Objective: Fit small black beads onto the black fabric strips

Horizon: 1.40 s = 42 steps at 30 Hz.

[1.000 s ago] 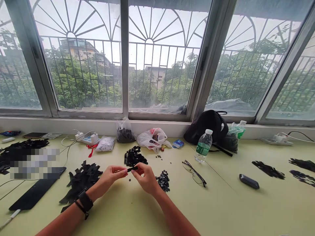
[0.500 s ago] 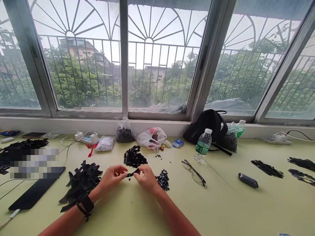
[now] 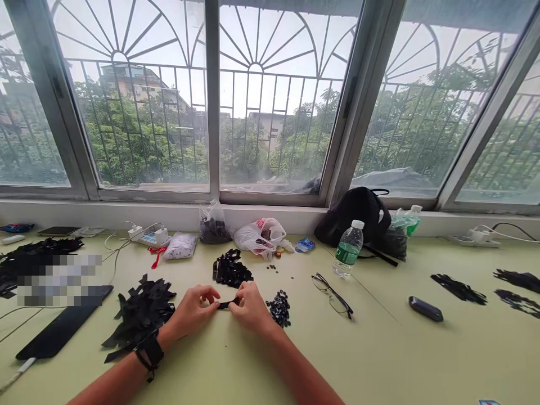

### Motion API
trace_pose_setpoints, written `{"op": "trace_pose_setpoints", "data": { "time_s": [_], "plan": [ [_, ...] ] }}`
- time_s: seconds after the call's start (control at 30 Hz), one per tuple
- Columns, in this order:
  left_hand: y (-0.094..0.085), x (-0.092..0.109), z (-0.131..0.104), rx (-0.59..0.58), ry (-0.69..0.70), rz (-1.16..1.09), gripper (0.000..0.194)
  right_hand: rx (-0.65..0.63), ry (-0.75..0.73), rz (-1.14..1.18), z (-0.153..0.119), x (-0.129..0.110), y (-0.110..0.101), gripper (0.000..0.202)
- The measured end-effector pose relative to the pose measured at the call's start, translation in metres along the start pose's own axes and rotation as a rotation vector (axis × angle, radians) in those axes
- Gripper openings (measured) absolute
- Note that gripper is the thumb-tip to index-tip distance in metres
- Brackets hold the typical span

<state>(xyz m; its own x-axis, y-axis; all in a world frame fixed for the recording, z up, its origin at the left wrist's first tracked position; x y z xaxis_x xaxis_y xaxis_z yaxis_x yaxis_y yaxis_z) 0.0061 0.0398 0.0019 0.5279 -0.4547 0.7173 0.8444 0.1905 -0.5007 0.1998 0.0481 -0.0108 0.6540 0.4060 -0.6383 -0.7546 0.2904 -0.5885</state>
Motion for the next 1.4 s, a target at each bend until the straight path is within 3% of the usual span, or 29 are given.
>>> {"op": "trace_pose_setpoints", "data": {
  "time_s": [0.47,0.87,1.1,1.23,1.33,1.4],
  "plan": [
    [0.006,-0.006,-0.001,0.005,0.025,0.029,0.014,0.031,-0.015,-0.033,0.001,-0.003,-0.001,0.016],
    [0.006,-0.005,-0.002,-0.007,0.012,0.040,0.018,0.079,-0.011,-0.055,0.004,0.008,0.006,0.020],
    [-0.002,0.014,-0.005,-0.104,0.175,-0.082,0.036,0.123,-0.018,-0.030,0.007,0.003,-0.004,0.023],
    [-0.001,0.017,-0.006,-0.201,0.273,-0.114,0.045,-0.019,-0.147,0.043,0.009,-0.004,-0.016,0.026],
    [0.000,0.013,-0.008,-0.204,0.290,-0.082,0.042,-0.184,-0.226,0.040,0.009,-0.004,-0.025,0.030],
    [-0.002,0.012,-0.008,-0.177,0.283,-0.066,0.037,-0.228,-0.218,0.024,0.009,-0.002,-0.033,0.031]
  ]
}}
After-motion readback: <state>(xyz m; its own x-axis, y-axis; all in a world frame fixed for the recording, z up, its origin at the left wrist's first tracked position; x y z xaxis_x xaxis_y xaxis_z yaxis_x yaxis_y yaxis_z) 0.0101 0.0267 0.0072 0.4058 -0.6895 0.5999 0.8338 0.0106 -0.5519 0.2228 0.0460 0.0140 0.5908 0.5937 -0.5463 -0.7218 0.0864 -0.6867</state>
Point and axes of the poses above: each hand's wrist, its own z-axis towards the middle knuckle, its own y-axis out of the palm, x = y × z, the point moved 3 cm from there along z, towards the middle knuckle, and after that the axes turned 13 degrees about x, right-handed, at the moved point
